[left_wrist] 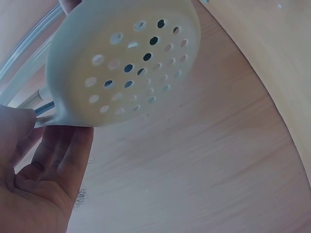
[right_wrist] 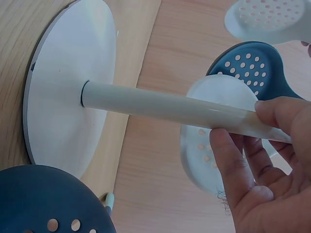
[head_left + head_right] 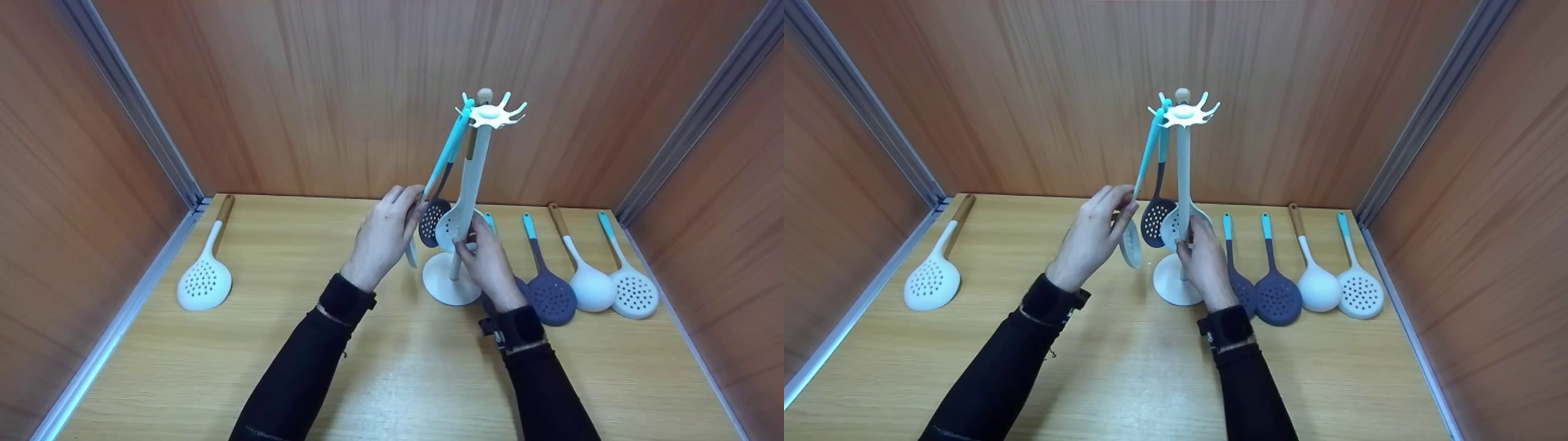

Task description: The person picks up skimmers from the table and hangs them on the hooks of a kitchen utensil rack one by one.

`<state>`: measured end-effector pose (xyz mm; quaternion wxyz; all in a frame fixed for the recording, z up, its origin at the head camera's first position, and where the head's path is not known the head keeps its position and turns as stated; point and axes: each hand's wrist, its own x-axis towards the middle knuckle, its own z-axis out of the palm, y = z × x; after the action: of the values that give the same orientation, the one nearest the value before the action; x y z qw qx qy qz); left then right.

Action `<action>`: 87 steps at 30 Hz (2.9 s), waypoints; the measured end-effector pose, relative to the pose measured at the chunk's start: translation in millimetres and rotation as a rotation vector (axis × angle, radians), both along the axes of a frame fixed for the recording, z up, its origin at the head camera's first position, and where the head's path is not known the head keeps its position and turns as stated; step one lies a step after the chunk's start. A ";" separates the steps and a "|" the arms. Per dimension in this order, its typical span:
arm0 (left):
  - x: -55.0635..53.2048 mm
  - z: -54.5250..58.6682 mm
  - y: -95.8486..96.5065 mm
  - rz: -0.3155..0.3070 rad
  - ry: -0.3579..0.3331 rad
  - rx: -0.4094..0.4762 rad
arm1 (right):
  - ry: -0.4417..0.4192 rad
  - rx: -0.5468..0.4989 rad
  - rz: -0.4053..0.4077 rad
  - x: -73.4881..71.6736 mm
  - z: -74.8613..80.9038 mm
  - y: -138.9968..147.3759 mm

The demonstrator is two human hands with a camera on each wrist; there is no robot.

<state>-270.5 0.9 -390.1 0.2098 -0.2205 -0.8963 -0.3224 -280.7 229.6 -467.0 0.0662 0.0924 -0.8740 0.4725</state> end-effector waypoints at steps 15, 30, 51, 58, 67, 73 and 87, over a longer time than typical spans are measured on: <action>0.6 -5.4 2.8 -0.002 -0.025 0.000 | 0.030 0.023 -0.006 0.4 -0.5 0.3; 2.6 -9.3 5.2 -0.001 -0.082 -0.011 | -0.008 0.026 -0.013 0.1 1.8 -0.1; -1.9 -14.5 -12.1 0.017 -0.052 -0.001 | 0.086 0.019 -0.011 -0.2 -2.1 -0.8; -5.9 -18.2 -20.1 0.057 -0.074 -0.006 | 0.063 0.015 -0.008 0.1 -1.2 -0.4; -15.1 -24.1 -38.8 0.122 -0.100 -0.027 | 0.036 0.016 -0.017 -0.3 -0.9 -0.7; -21.0 -30.1 -51.8 0.160 -0.106 -0.024 | 0.048 0.016 -0.012 0.4 -1.0 -0.3; -34.4 -43.7 -76.9 0.236 -0.143 -0.049 | 0.050 0.017 -0.008 0.0 -1.0 -0.4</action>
<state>-304.9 -76.0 -433.8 0.1767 -0.0951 -0.9363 -0.2883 -280.6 229.2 -468.0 0.0889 0.1013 -0.8763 0.4625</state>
